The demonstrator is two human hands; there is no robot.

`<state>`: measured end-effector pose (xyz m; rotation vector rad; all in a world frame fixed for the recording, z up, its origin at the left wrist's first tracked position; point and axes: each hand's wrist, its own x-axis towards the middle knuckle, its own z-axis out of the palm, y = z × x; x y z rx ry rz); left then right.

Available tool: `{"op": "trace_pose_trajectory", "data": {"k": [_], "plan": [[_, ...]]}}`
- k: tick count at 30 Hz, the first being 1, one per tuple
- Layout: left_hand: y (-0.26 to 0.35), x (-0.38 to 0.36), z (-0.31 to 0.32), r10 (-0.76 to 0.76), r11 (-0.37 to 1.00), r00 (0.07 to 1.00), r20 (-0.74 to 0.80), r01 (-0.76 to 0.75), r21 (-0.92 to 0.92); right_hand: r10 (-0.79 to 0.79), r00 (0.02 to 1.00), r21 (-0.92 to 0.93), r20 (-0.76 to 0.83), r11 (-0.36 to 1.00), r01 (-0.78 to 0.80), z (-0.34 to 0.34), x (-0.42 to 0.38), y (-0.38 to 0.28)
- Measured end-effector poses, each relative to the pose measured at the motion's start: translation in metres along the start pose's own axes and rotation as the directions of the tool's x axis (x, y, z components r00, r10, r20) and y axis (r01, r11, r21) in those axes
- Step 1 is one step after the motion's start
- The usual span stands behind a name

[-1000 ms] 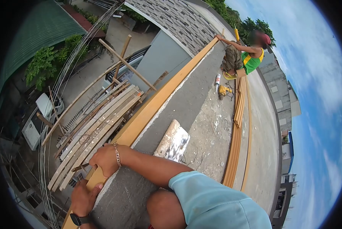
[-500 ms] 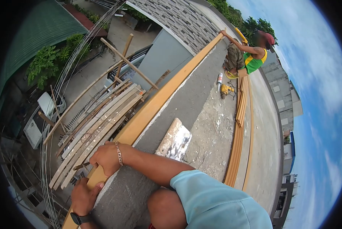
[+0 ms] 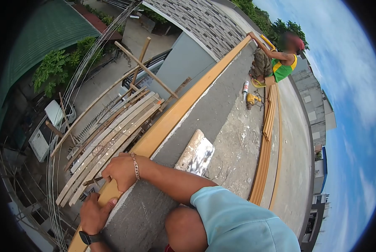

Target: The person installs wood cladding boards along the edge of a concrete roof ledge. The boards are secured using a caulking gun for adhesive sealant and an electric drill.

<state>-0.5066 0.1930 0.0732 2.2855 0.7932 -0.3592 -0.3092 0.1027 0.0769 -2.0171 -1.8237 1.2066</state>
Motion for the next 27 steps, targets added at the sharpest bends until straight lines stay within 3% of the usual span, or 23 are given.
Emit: {"op": "trace_pose_trajectory", "data": {"k": [8,27], "plan": [[0.0067,-0.0017,-0.0080,-0.025,1.000,0.999,0.047,0.025,-0.017,-0.011,0.990,0.043,-0.144,0.999,0.018,-0.0034,-0.0012,-0.0049],[0.0058,-0.0040,-0.0059,0.048,0.997,0.998,-0.040,-0.050,-0.065,0.020,0.994,0.048,-0.110,0.999,-0.015,-0.0037,-0.0023,-0.0058]]}}
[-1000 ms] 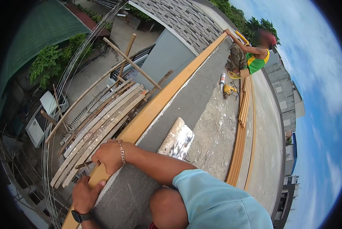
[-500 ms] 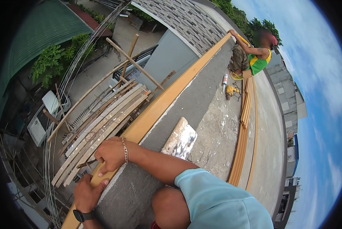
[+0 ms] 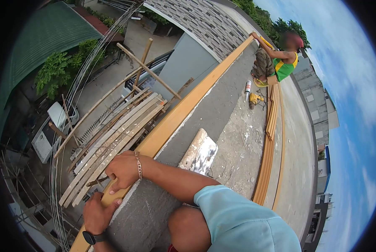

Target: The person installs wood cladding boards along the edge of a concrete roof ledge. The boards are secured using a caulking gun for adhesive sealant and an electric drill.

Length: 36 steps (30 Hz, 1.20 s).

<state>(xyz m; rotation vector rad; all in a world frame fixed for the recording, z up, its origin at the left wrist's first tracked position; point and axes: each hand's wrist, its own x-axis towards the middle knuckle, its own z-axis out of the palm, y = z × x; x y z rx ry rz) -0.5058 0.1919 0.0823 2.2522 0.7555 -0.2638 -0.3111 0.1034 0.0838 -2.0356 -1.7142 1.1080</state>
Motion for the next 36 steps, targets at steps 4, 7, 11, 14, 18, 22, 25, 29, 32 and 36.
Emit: {"op": "trace_pose_trajectory", "data": {"k": [4,7,11,14,18,22,25,29,32,36], "plan": [[-0.004,0.000,0.002,0.011,1.000,1.000,-0.009,-0.011,0.012,-0.007,1.000,-0.011,-0.009,1.000,0.007,0.002,0.001,0.002],[-0.002,0.000,0.001,-0.001,1.000,1.000,-0.002,0.001,0.019,-0.016,1.000,-0.008,-0.009,1.000,0.016,0.001,0.000,0.001],[0.004,0.000,-0.003,-0.013,0.999,1.000,0.013,0.013,0.032,-0.021,1.000,-0.007,-0.010,1.000,0.021,0.000,0.000,0.001],[0.005,0.000,-0.005,-0.025,0.999,0.999,0.032,0.023,0.048,-0.026,1.000,-0.002,-0.011,1.000,0.026,0.002,0.001,0.002],[0.004,0.000,-0.004,-0.019,0.999,1.000,0.023,0.018,0.046,-0.024,1.000,0.005,-0.019,1.000,0.024,-0.001,-0.001,0.000],[0.004,0.000,-0.005,-0.026,0.999,0.999,0.048,0.024,0.034,-0.011,1.000,0.003,-0.004,1.000,0.011,-0.002,-0.001,-0.001],[0.003,0.000,-0.003,-0.018,0.999,1.000,0.021,0.017,0.037,-0.012,1.000,0.003,-0.008,1.000,0.012,-0.001,-0.001,-0.001],[0.002,0.000,-0.003,-0.021,0.999,1.000,0.019,0.020,0.031,-0.015,1.000,0.012,-0.019,1.000,0.015,-0.001,-0.001,0.000],[0.006,0.001,-0.006,-0.037,0.999,0.998,0.049,0.036,0.033,0.048,0.997,0.005,0.060,0.999,-0.049,-0.004,0.001,-0.003],[0.008,0.001,-0.008,-0.033,0.999,0.997,0.068,0.032,0.019,0.046,0.998,-0.008,0.046,0.999,-0.045,-0.002,0.001,-0.001]]}}
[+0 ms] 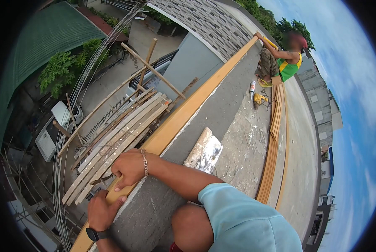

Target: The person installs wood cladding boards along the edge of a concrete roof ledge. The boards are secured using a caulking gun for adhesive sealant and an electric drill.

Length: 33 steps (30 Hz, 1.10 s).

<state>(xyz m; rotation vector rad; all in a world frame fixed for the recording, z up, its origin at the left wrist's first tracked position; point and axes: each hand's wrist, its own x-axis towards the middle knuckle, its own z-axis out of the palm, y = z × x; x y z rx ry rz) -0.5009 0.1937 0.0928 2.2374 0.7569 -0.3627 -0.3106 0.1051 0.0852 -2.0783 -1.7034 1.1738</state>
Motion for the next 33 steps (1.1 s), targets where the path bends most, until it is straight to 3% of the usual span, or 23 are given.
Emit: {"op": "trace_pose_trajectory", "data": {"k": [5,11,33], "plan": [[-0.0034,0.0003,0.0027,0.003,1.000,1.000,-0.009,-0.003,0.002,-0.069,0.996,-0.001,-0.062,0.998,0.070,0.0052,0.0018,0.0041],[-0.0034,0.0002,0.0029,0.018,1.000,1.000,-0.025,-0.019,-0.011,-0.018,1.000,-0.009,-0.005,1.000,0.018,0.0002,0.0007,0.0002],[-0.0085,0.0013,0.0075,0.044,0.999,0.998,-0.052,-0.044,0.000,-0.064,0.997,-0.003,-0.048,0.998,0.064,0.0030,-0.0002,0.0025]]}}
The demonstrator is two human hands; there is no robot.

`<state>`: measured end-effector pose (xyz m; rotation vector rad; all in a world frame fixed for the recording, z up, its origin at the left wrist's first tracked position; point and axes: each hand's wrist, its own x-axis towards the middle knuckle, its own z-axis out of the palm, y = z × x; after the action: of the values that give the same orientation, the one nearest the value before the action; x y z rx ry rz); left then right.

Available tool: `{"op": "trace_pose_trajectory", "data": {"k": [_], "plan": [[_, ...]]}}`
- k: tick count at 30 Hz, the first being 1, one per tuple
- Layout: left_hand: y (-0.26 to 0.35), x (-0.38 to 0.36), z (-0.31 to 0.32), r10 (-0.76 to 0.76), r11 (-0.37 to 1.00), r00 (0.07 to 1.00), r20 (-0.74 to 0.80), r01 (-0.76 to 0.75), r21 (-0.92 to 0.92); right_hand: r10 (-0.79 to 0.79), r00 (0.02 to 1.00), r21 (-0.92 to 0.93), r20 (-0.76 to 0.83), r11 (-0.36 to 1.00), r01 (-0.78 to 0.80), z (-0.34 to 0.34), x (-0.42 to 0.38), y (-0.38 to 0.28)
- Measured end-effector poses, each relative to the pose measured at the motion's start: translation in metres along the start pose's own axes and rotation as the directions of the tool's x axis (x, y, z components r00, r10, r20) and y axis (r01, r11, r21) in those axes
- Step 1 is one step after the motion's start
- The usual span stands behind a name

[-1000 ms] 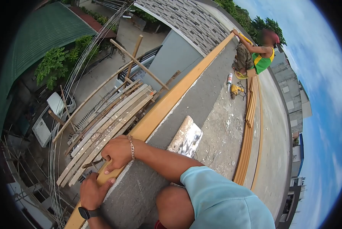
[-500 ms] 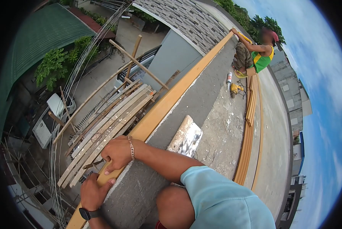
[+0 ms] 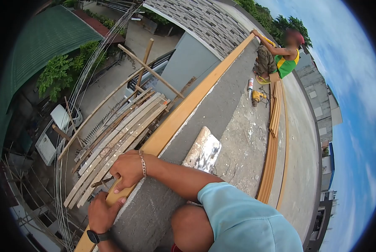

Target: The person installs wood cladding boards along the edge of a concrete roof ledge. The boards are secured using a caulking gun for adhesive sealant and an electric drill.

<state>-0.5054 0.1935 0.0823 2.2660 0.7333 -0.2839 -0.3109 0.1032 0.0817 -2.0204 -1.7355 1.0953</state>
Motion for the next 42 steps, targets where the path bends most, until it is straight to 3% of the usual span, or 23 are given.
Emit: {"op": "trace_pose_trajectory", "data": {"k": [11,15,19,24,39,42], "plan": [[0.002,0.000,-0.003,-0.004,1.000,1.000,0.016,0.004,0.005,0.043,0.999,-0.004,0.022,0.999,-0.043,-0.002,0.000,-0.002],[-0.001,0.000,-0.001,-0.015,1.000,0.999,0.044,0.014,0.021,-0.044,0.998,-0.011,0.044,0.999,0.044,-0.002,0.000,-0.002],[-0.001,-0.003,-0.003,-0.121,0.991,0.990,0.068,0.117,0.061,0.029,0.997,-0.057,0.070,0.998,-0.025,-0.006,0.000,-0.004],[-0.004,-0.001,0.001,-0.047,0.998,0.995,0.085,0.044,0.042,0.006,0.999,-0.074,0.053,0.997,-0.002,-0.002,-0.003,-0.002],[-0.003,0.000,-0.001,-0.079,0.996,0.978,0.194,0.068,0.059,0.046,0.996,-0.086,0.075,0.995,-0.039,-0.004,0.000,-0.001],[-0.008,0.001,0.004,-0.009,0.998,0.996,0.084,0.004,0.066,0.035,0.997,-0.087,0.069,0.996,-0.029,-0.006,-0.001,-0.003]]}}
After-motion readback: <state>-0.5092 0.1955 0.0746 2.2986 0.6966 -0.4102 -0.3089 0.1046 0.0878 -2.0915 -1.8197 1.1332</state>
